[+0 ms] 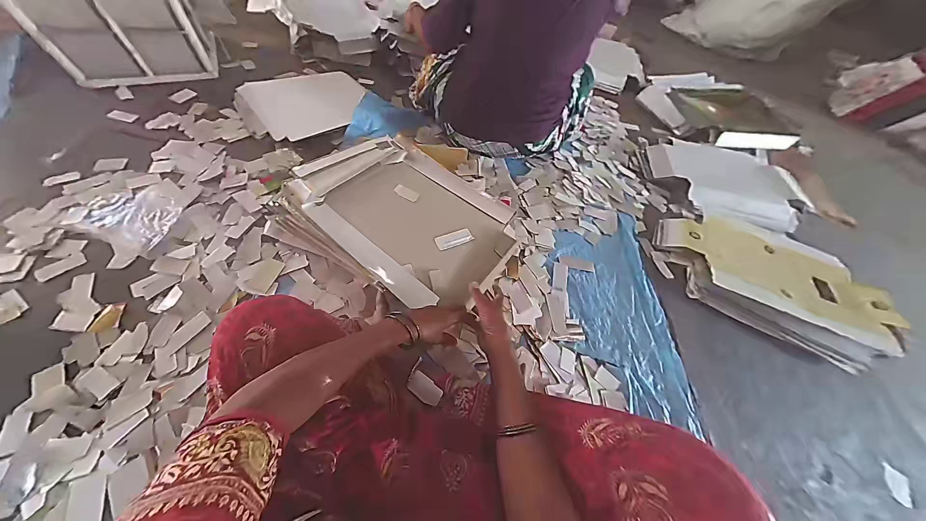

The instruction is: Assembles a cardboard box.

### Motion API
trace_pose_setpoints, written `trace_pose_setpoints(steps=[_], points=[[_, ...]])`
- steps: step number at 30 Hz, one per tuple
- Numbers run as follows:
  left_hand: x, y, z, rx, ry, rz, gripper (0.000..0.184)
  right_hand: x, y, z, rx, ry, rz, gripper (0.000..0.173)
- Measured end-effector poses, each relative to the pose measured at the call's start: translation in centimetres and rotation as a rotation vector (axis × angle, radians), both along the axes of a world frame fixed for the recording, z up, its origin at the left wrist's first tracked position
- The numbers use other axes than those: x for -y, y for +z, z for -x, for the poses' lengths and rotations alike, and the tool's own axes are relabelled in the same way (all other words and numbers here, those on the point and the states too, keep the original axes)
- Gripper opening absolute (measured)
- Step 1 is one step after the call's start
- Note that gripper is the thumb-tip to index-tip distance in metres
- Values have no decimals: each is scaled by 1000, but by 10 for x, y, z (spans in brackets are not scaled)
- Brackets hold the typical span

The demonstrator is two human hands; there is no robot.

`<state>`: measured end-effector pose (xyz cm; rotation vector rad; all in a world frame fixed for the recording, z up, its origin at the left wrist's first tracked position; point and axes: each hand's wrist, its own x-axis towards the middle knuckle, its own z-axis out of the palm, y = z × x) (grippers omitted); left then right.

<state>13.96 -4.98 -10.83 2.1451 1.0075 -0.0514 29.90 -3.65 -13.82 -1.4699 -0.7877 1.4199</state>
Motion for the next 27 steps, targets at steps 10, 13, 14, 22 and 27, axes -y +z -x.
trace_pose_setpoints(steps=[10, 13, 14, 22, 27], points=[[2, 51, 15, 459, 154, 215, 34, 0, 15, -7, -82, -188, -35, 39], [-9, 68, 29, 626, 293, -120, 30, -1, 32, -28, -217, -275, -164, 37], [-17, 63, 36, 601, 284, -301, 37, -2, 38, -32, -231, -308, -189, 37], [-16, 36, 30, 292, 175, -760, 68, 3, 91, -57, -69, -366, -541, 56], [-12, 34, 22, 286, 75, -828, 61, 17, 125, -68, 46, -489, -711, 46]])
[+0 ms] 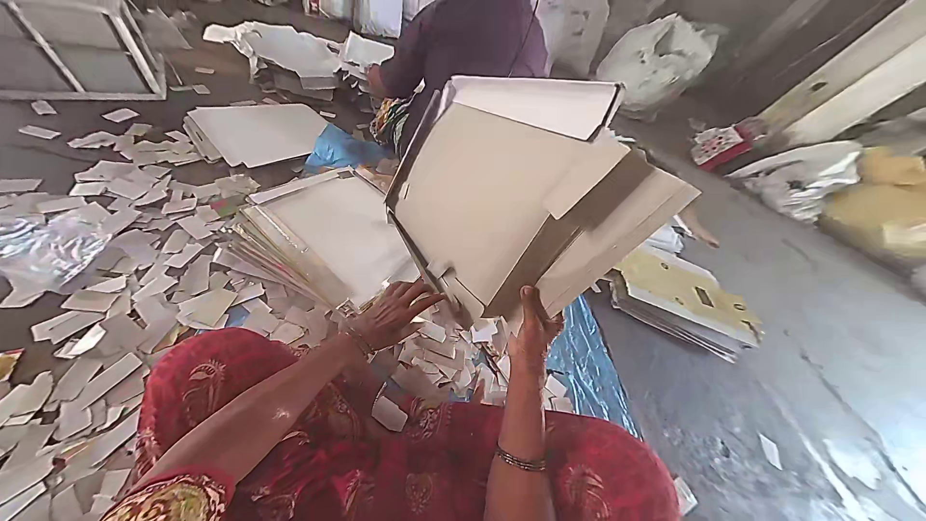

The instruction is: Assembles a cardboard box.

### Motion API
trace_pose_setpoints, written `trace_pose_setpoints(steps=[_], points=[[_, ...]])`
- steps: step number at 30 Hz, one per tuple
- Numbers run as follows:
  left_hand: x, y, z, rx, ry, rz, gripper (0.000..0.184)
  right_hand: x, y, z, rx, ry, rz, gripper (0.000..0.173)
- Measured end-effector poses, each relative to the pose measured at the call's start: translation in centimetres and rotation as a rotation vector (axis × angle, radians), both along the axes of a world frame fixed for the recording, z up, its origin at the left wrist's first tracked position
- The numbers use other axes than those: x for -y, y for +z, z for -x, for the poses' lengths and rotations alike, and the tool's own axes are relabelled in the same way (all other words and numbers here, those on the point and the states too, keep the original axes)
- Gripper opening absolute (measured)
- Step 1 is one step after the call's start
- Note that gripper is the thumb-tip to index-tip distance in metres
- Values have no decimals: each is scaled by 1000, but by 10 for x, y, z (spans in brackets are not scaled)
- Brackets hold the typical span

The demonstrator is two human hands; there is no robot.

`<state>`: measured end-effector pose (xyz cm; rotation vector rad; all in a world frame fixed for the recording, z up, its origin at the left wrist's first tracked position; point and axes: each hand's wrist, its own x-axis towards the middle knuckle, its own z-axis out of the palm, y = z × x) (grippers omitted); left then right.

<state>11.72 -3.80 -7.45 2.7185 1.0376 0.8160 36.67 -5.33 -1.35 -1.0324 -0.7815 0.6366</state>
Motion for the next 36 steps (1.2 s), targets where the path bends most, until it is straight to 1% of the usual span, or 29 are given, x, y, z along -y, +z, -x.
trace_pose_setpoints(steps=[2, 4, 6, 8, 10, 12, 14, 16, 18, 22, 24, 26, 30, 31, 33, 34, 36], points=[[3, -1, 2, -44, -9, -5, 56, 2, 12, -3, 33, -97, -12, 40], [4, -4, 4, -70, -22, 18, 44, 4, 19, -10, 73, -187, -14, 35], [2, -9, 4, -34, -30, 52, 38, 7, 22, -18, 113, -274, -30, 32], [1, -14, 4, 41, -4, 152, 39, 10, 24, -23, 147, -325, -87, 32], [-3, -16, 6, 164, 45, 247, 43, 11, 26, -24, 176, -332, -149, 33], [-8, -11, 7, 293, 57, 295, 46, 15, 34, -21, 168, -317, -111, 34], [-8, -3, 11, 334, 52, 345, 46, 24, 40, -19, 133, -263, -37, 37], [-4, -7, 17, 278, 60, 403, 38, 30, 41, -19, 109, -232, -18, 38], [-1, -18, 21, 205, 40, 467, 32, 31, 41, -20, 55, -216, -100, 35], [7, -36, 19, 142, -8, 543, 30, 35, 46, -17, -63, -165, -223, 29], [21, -40, 12, 132, -42, 574, 24, 36, 46, -14, -101, -155, -266, 26], [35, -41, 1, 151, -121, 638, 22, 38, 51, -12, -131, -144, -276, 22], [54, -29, -11, 112, -78, 861, 19, 42, 54, -7, -184, -106, -273, 18], [53, -27, -10, 113, -66, 888, 19, 43, 55, -7, -187, -102, -274, 19], [49, -29, -5, 87, -103, 920, 22, 45, 59, -8, -215, -88, -258, 19], [48, -30, -3, 32, -142, 956, 26, 47, 61, -9, -240, -84, -251, 19], [51, -29, -2, -141, -217, 1094, 36, 50, 63, -12, -282, -87, -245, 20]])
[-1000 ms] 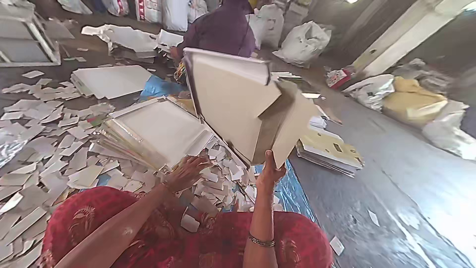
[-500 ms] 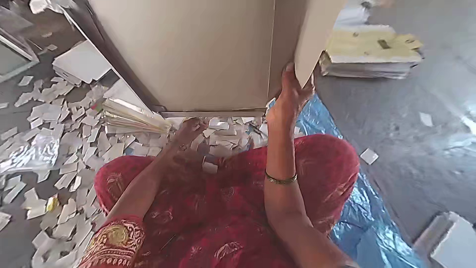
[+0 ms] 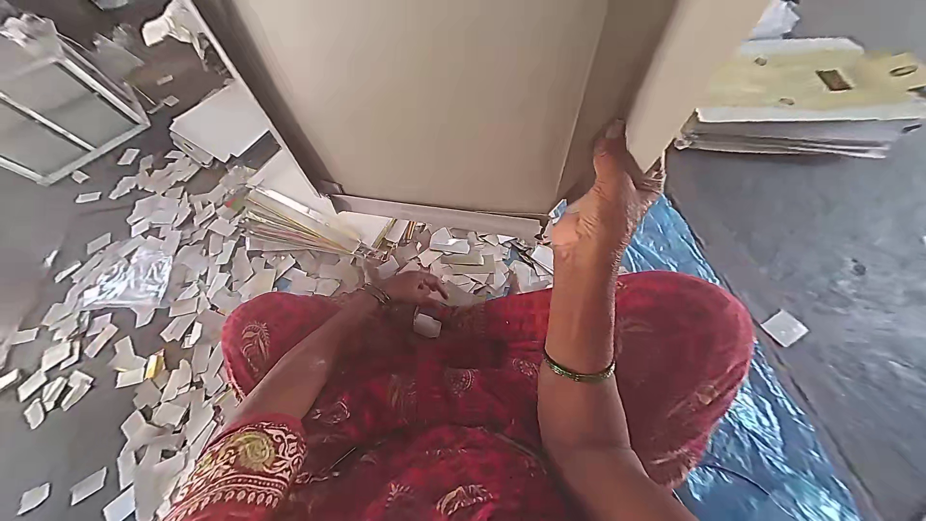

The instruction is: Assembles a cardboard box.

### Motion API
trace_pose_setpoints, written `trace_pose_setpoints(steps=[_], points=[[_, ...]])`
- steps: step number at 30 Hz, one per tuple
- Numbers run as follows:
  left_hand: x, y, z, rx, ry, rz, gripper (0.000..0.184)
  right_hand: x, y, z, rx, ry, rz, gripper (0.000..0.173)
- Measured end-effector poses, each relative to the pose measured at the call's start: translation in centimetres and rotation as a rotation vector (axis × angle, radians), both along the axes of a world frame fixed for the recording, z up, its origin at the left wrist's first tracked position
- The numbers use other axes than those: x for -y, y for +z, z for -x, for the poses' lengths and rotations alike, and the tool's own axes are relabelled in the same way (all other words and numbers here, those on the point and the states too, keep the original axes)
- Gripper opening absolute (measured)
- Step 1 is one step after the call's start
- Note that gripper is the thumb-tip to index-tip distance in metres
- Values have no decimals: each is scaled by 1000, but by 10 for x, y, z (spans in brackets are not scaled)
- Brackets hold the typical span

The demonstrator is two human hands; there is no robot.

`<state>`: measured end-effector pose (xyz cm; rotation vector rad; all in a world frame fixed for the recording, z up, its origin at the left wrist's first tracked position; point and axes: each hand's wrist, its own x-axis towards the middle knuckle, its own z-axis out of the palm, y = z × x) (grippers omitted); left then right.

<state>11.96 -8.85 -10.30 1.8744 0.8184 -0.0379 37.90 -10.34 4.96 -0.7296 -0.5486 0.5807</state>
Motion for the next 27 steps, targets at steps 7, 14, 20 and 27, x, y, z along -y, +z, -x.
trace_pose_setpoints(steps=[7, 14, 20, 27], points=[[2, 9, -1, -214, -162, 40, 54, 4, 3, -14, -12, -78, 98, 29], [8, -6, 5, -93, -188, -2, 33, 10, 0, -8, 1, -10, 222, 34], [-14, 9, 10, 274, 391, -86, 51, 14, 2, -12, -112, 11, 209, 31], [-34, 23, 30, 707, 927, 208, 50, 6, 11, -16, -163, 62, 215, 23]])
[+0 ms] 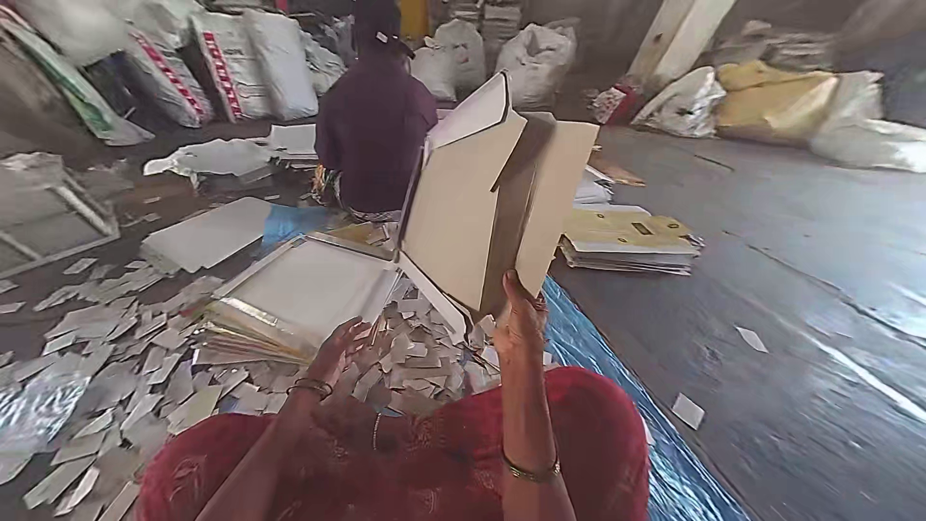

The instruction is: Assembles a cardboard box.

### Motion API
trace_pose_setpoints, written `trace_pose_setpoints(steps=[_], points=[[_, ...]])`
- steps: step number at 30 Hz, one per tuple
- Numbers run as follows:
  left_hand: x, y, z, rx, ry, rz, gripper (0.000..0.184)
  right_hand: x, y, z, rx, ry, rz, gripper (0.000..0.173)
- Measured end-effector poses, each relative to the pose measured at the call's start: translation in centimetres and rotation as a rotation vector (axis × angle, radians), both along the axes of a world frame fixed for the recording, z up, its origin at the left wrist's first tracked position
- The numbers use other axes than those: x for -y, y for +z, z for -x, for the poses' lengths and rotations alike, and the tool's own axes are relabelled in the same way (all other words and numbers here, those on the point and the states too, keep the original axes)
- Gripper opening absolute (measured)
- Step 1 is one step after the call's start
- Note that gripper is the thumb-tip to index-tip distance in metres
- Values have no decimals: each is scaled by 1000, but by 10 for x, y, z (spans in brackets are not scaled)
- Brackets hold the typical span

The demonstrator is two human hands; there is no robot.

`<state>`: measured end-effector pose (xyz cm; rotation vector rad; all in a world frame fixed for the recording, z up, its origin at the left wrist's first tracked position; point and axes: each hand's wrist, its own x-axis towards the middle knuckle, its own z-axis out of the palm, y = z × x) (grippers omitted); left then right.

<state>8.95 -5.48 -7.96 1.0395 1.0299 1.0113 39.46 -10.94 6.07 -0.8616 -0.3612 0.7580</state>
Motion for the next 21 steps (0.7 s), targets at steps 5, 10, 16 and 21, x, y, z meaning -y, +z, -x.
trace_pose_setpoints(steps=[5, 10, 16, 21], points=[[5, 8, -3, 96, -61, 98, 45, 2, 0, 28, -8, 140, 24, 25], [15, 10, -20, 128, -192, 224, 51, 11, 5, 49, -13, 242, 40, 21], [5, 36, -52, 239, -137, 303, 63, 30, 25, 49, -20, 328, 11, 20], [-26, 74, -85, 248, 54, 263, 70, 51, 43, 46, -8, 322, -39, 13]])
